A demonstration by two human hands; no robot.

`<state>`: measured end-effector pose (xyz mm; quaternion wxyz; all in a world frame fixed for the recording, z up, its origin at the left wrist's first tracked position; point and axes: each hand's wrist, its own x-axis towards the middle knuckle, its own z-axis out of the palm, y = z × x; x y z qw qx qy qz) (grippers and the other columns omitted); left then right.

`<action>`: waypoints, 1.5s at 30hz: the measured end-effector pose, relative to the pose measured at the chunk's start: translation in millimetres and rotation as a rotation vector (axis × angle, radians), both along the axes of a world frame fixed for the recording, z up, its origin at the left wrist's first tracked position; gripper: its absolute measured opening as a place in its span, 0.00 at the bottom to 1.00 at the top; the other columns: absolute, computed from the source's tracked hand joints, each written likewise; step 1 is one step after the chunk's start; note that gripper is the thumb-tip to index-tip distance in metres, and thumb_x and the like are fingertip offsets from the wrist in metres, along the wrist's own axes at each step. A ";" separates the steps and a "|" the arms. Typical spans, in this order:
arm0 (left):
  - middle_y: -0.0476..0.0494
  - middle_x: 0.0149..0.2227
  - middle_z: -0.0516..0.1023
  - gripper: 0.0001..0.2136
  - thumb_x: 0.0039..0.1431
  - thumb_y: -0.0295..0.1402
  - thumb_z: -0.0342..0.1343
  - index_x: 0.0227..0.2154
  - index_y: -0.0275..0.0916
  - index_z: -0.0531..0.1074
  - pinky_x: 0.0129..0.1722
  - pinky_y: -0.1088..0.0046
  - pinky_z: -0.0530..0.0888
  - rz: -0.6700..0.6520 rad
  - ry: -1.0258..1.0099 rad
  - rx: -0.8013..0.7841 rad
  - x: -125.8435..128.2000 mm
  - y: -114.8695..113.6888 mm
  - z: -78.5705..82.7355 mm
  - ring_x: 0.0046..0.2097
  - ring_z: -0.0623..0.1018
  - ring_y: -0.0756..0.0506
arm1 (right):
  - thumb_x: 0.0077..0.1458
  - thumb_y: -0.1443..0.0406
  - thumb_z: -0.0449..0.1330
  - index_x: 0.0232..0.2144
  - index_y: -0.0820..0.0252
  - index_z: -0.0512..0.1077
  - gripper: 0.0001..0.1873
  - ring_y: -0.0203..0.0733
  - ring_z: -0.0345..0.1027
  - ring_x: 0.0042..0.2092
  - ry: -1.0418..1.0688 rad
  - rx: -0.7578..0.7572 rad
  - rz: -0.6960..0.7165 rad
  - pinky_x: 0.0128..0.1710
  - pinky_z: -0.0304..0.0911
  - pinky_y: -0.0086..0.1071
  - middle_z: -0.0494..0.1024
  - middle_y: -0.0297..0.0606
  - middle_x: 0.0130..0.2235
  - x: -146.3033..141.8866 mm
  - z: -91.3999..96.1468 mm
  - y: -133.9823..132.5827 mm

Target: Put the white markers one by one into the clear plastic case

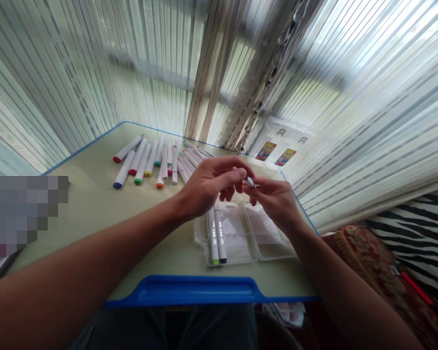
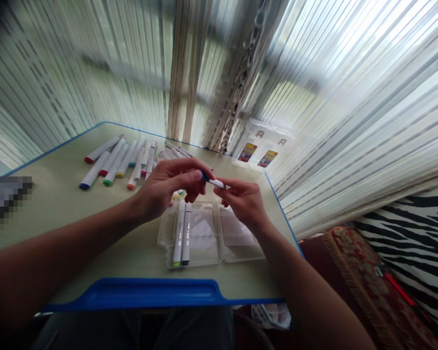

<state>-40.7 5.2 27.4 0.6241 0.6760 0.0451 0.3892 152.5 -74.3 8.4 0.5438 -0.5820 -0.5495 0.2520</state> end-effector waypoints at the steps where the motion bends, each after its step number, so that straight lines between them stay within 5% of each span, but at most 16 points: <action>1: 0.47 0.26 0.76 0.10 0.64 0.35 0.54 0.35 0.35 0.77 0.23 0.75 0.67 -0.018 0.007 -0.091 0.2 3.8 -0.6 0.25 0.73 0.51 | 0.47 0.63 0.73 0.39 0.58 0.85 0.14 0.32 0.66 0.22 0.008 0.001 -0.011 0.21 0.64 0.28 0.79 0.33 0.24 0.3 -0.5 0.4; 7: 0.44 0.24 0.77 0.11 0.63 0.37 0.55 0.33 0.35 0.77 0.22 0.75 0.67 -0.088 -0.017 -0.356 0.4 22.8 -5.0 0.24 0.73 0.50 | 0.45 0.61 0.74 0.40 0.57 0.85 0.17 0.32 0.64 0.21 0.027 -0.026 -0.006 0.20 0.63 0.29 0.79 0.34 0.24 -1.5 1.1 0.4; 17: 0.46 0.23 0.75 0.12 0.64 0.40 0.54 0.33 0.36 0.75 0.21 0.74 0.66 -0.059 -0.031 -0.437 3.1 21.6 -4.5 0.22 0.71 0.50 | 0.52 0.56 0.70 0.43 0.63 0.83 0.20 0.30 0.62 0.20 -0.003 -0.078 0.098 0.20 0.61 0.27 0.71 0.30 0.21 -4.5 6.7 -3.4; 27: 0.47 0.22 0.74 0.13 0.65 0.39 0.54 0.34 0.33 0.78 0.20 0.76 0.66 0.089 0.054 -0.503 6.8 27.5 -9.5 0.20 0.69 0.52 | 0.60 0.50 0.63 0.32 0.63 0.79 0.20 0.30 0.58 0.18 -0.101 -0.034 0.083 0.18 0.54 0.26 0.67 0.28 0.17 -6.5 7.2 -5.1; 37: 0.46 0.26 0.75 0.06 0.62 0.30 0.58 0.31 0.35 0.77 0.18 0.80 0.66 0.297 0.220 -0.316 11.6 23.8 -14.0 0.22 0.70 0.54 | 0.52 0.57 0.71 0.40 0.63 0.81 0.18 0.31 0.66 0.19 0.046 0.084 -0.025 0.18 0.62 0.27 0.80 0.35 0.25 -7.1 9.1 -5.1; 45: 0.46 0.29 0.74 0.06 0.64 0.28 0.54 0.34 0.35 0.76 0.18 0.79 0.68 0.326 0.240 -0.274 13.4 22.7 -14.4 0.21 0.70 0.54 | 0.50 0.62 0.73 0.43 0.59 0.81 0.17 0.36 0.74 0.24 0.109 0.130 0.112 0.21 0.71 0.31 0.86 0.40 0.33 -16.6 12.2 -14.5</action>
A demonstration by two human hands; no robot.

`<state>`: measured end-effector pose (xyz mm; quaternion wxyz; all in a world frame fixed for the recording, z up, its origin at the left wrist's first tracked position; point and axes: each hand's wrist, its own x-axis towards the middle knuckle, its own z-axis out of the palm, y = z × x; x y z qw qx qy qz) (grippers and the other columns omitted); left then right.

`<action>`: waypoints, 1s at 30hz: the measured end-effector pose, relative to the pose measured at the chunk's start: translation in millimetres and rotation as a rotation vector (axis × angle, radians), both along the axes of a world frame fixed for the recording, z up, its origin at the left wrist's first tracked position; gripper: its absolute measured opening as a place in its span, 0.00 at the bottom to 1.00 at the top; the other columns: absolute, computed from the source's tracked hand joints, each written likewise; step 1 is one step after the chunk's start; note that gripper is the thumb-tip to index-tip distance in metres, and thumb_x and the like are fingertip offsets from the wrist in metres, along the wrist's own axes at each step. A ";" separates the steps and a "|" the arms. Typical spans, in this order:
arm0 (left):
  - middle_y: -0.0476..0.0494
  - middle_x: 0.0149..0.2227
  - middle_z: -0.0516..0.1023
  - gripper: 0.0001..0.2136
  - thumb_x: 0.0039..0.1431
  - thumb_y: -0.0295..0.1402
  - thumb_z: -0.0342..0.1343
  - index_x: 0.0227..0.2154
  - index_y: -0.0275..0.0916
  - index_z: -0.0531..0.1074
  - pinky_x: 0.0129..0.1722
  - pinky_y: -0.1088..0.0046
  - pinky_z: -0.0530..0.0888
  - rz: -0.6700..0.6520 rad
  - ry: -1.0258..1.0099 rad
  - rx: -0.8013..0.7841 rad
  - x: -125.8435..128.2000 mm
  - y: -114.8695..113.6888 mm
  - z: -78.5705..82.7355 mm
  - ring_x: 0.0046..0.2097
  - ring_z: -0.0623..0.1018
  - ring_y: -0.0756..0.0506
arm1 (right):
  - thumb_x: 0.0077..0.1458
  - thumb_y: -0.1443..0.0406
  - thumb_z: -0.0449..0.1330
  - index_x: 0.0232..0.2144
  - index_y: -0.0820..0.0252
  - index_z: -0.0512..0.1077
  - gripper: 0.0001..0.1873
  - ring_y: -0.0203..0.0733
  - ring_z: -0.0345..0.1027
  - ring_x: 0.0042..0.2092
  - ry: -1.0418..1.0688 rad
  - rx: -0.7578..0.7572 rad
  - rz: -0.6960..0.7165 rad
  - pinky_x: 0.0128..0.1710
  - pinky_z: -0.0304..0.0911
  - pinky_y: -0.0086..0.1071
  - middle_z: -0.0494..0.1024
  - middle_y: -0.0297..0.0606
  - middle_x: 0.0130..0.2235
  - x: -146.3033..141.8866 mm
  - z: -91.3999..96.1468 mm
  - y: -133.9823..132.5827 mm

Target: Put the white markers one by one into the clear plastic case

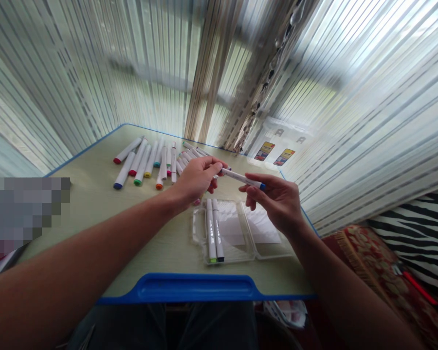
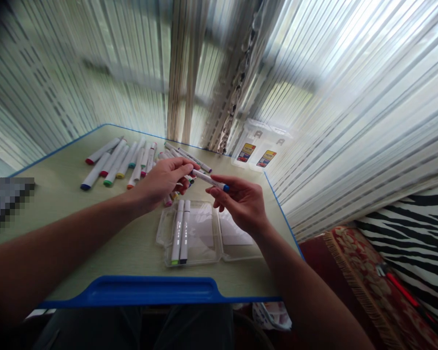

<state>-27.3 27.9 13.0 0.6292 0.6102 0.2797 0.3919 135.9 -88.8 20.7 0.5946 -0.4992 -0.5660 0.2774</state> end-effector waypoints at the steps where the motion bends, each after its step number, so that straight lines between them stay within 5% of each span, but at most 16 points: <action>1: 0.47 0.27 0.74 0.07 0.64 0.28 0.53 0.35 0.35 0.76 0.18 0.78 0.68 -0.003 0.018 0.032 -0.3 0.2 -0.7 0.21 0.70 0.53 | 0.50 0.63 0.73 0.43 0.58 0.82 0.16 0.36 0.75 0.24 0.007 0.003 0.024 0.21 0.71 0.31 0.86 0.40 0.34 -0.5 0.3 -1.1; 5: 0.49 0.22 0.71 0.13 0.68 0.35 0.49 0.40 0.35 0.78 0.21 0.77 0.67 0.018 0.130 0.335 -3.4 0.8 -3.9 0.22 0.70 0.51 | 0.54 0.61 0.70 0.47 0.56 0.80 0.18 0.41 0.79 0.29 0.040 -0.019 0.125 0.23 0.72 0.32 0.86 0.43 0.41 0.1 2.6 -5.2; 10: 0.39 0.44 0.78 0.12 0.63 0.30 0.51 0.43 0.34 0.78 0.38 0.70 0.74 0.028 0.224 0.742 -7.5 -5.1 -1.1 0.37 0.76 0.48 | 0.59 0.54 0.65 0.52 0.55 0.78 0.21 0.48 0.82 0.35 0.091 -0.089 0.218 0.26 0.74 0.37 0.84 0.47 0.48 0.7 7.2 -9.7; 14: 0.40 0.41 0.77 0.12 0.58 0.26 0.53 0.42 0.34 0.77 0.42 0.67 0.73 -0.068 0.269 0.929 -6.5 -8.1 -1.9 0.37 0.75 0.47 | 0.60 0.56 0.65 0.54 0.52 0.76 0.21 0.49 0.81 0.40 0.077 -0.089 0.254 0.30 0.76 0.39 0.83 0.46 0.51 -2.6 8.3 -13.1; 24: 0.38 0.42 0.80 0.09 0.64 0.26 0.51 0.40 0.35 0.77 0.49 0.64 0.74 -0.159 0.192 1.008 -1.5 -2.1 -15.5 0.46 0.78 0.43 | 0.62 0.64 0.63 0.62 0.44 0.69 0.26 0.50 0.80 0.47 -0.039 -0.113 0.431 0.37 0.78 0.41 0.76 0.43 0.60 -5.5 7.7 -18.2; 30: 0.41 0.37 0.79 0.08 0.64 0.28 0.51 0.34 0.36 0.75 0.43 0.68 0.74 -0.171 0.174 1.065 -1.8 -2.3 -15.2 0.40 0.79 0.45 | 0.63 0.65 0.62 0.64 0.41 0.67 0.29 0.47 0.80 0.45 -0.071 -0.106 0.463 0.37 0.77 0.40 0.76 0.42 0.60 -5.8 10.8 -19.4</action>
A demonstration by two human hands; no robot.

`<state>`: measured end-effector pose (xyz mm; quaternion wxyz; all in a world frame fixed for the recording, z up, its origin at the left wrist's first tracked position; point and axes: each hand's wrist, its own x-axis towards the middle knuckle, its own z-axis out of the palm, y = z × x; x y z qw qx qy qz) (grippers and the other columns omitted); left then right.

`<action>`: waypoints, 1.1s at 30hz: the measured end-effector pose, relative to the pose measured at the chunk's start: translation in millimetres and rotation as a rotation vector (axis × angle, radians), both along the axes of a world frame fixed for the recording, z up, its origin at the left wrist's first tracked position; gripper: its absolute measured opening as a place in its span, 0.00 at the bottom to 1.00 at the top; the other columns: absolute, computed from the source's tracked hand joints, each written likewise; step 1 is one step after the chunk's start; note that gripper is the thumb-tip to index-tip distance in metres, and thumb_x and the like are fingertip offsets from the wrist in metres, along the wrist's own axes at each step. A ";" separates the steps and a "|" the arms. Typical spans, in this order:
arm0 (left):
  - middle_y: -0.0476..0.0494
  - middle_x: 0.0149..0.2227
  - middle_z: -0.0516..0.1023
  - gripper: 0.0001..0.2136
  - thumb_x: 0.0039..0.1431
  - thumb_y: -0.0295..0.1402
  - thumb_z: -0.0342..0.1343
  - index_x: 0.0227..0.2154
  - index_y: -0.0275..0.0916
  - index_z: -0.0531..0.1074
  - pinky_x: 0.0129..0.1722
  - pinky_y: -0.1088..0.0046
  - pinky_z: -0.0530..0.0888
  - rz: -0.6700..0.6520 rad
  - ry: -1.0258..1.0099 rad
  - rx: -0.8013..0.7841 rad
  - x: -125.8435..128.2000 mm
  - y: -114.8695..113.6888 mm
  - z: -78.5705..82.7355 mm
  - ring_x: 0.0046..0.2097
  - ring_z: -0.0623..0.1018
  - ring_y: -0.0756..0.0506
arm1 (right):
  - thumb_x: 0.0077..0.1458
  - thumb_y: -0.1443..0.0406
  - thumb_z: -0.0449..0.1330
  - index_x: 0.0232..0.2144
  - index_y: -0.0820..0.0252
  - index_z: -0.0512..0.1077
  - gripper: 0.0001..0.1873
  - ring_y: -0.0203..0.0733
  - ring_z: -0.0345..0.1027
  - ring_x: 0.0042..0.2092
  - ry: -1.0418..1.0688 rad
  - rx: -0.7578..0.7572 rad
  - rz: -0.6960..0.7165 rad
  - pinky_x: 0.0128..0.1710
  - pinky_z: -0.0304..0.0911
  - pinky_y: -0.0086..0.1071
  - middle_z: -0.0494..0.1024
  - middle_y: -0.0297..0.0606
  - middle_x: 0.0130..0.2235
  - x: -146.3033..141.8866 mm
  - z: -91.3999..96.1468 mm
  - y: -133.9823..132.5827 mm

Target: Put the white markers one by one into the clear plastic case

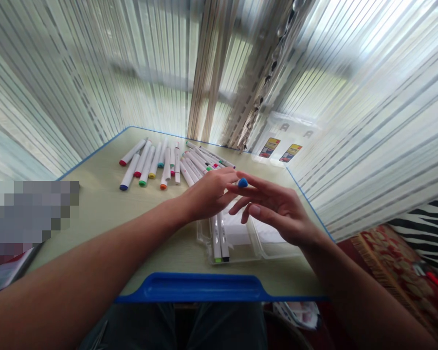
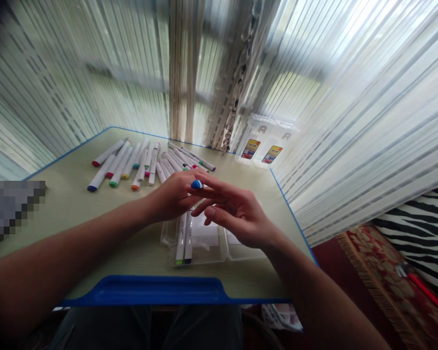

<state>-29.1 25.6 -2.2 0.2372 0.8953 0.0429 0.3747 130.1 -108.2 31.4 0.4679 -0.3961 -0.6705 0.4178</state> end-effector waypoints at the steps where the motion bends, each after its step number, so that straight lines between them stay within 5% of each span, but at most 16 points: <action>1: 0.42 0.37 0.79 0.07 0.64 0.28 0.52 0.34 0.37 0.75 0.42 0.68 0.74 0.001 -0.002 0.000 -0.1 0.0 0.2 0.39 0.78 0.46 | 0.63 0.66 0.62 0.64 0.41 0.67 0.28 0.47 0.80 0.45 -0.002 -0.001 0.001 0.37 0.77 0.40 0.76 0.42 0.60 -0.2 0.3 0.0; 21: 0.39 0.41 0.79 0.09 0.61 0.23 0.52 0.38 0.35 0.77 0.47 0.65 0.74 0.035 0.048 -0.054 -2.5 -1.3 3.4 0.44 0.78 0.44 | 0.62 0.68 0.63 0.62 0.46 0.69 0.28 0.44 0.80 0.42 0.067 -0.001 0.035 0.38 0.74 0.39 0.78 0.42 0.58 0.8 -0.5 2.0; 26: 0.39 0.43 0.79 0.11 0.62 0.26 0.54 0.44 0.33 0.78 0.44 0.67 0.75 0.122 0.058 -0.058 -4.6 -2.7 8.9 0.39 0.77 0.46 | 0.63 0.58 0.63 0.47 0.57 0.81 0.14 0.42 0.79 0.33 0.216 -0.004 -0.069 0.31 0.72 0.35 0.86 0.44 0.41 3.5 -1.7 5.9; 33: 0.39 0.45 0.79 0.14 0.56 0.22 0.54 0.43 0.34 0.80 0.40 0.71 0.75 0.294 0.013 -0.243 -6.4 -0.5 14.3 0.39 0.78 0.48 | 0.57 0.62 0.68 0.30 0.60 0.80 0.07 0.36 0.73 0.21 0.218 -0.022 -0.343 0.22 0.67 0.29 0.83 0.39 0.25 4.2 -1.6 11.1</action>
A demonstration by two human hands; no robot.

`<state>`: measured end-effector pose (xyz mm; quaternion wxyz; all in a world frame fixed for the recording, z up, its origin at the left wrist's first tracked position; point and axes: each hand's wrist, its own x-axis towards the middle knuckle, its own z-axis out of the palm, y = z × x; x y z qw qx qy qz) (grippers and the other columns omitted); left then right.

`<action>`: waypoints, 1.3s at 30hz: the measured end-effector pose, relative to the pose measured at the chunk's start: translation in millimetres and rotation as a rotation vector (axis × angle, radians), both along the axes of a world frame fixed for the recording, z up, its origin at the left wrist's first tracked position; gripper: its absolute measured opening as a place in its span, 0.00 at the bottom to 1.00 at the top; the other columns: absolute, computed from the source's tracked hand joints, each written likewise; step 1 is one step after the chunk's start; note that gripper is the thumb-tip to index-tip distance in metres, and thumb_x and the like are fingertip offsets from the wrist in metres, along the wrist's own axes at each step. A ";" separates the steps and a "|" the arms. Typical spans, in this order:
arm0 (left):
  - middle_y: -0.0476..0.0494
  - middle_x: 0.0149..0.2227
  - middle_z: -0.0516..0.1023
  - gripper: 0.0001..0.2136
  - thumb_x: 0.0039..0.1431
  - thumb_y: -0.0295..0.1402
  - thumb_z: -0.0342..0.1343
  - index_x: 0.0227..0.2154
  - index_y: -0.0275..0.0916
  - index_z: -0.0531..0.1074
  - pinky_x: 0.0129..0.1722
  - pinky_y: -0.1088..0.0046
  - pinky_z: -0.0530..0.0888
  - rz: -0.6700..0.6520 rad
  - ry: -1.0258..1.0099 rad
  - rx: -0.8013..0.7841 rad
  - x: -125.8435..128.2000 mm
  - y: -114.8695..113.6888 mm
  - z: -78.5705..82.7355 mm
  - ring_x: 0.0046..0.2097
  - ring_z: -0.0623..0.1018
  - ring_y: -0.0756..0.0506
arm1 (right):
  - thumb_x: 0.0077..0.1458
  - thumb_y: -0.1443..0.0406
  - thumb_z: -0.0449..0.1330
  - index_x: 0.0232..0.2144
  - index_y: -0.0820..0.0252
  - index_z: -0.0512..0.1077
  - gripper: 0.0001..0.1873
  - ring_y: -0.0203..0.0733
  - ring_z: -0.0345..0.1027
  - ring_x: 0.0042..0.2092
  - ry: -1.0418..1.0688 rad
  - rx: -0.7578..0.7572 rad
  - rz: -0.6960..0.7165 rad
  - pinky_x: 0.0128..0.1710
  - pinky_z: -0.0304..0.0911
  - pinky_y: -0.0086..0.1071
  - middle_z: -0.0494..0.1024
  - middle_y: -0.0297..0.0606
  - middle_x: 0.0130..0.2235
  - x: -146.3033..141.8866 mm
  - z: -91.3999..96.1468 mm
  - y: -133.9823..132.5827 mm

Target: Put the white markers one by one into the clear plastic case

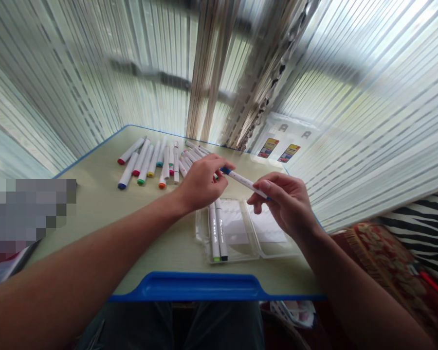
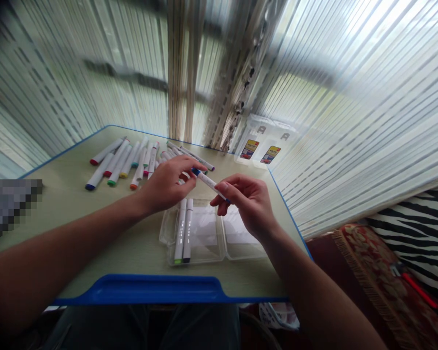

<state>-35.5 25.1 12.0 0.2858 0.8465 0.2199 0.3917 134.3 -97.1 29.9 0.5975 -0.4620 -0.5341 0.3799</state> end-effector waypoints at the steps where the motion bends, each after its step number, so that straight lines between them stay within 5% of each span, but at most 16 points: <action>1: 0.39 0.45 0.80 0.14 0.56 0.23 0.54 0.43 0.34 0.80 0.39 0.72 0.75 0.022 -0.001 -0.047 -0.7 0.7 0.7 0.38 0.77 0.48 | 0.57 0.62 0.68 0.30 0.60 0.80 0.07 0.36 0.72 0.21 -0.002 -0.002 -0.014 0.21 0.66 0.28 0.83 0.39 0.25 0.2 -0.3 0.5; 7: 0.43 0.31 0.79 0.14 0.65 0.34 0.51 0.44 0.33 0.79 0.31 0.73 0.73 -0.004 -0.064 -0.347 -0.8 7.3 0.6 0.30 0.77 0.49 | 0.56 0.62 0.69 0.30 0.60 0.80 0.07 0.35 0.72 0.21 -0.021 0.005 -0.042 0.21 0.66 0.28 0.82 0.38 0.25 2.7 -3.8 2.6; 13: 0.44 0.31 0.78 0.09 0.63 0.29 0.54 0.40 0.31 0.78 0.27 0.76 0.73 -0.058 -0.222 -0.542 3.3 10.3 1.4 0.26 0.74 0.52 | 0.57 0.62 0.67 0.39 0.61 0.80 0.09 0.36 0.72 0.21 -0.027 -0.054 0.003 0.22 0.67 0.28 0.83 0.39 0.26 5.9 -4.7 5.0; 39: 0.43 0.28 0.80 0.07 0.57 0.29 0.62 0.36 0.29 0.79 0.25 0.77 0.72 -0.206 -0.181 -0.573 0.3 -5.8 11.9 0.25 0.73 0.53 | 0.50 0.57 0.73 0.54 0.64 0.71 0.32 0.40 0.79 0.28 -0.051 -0.328 0.130 0.27 0.73 0.30 0.85 0.42 0.32 1.0 -3.2 7.9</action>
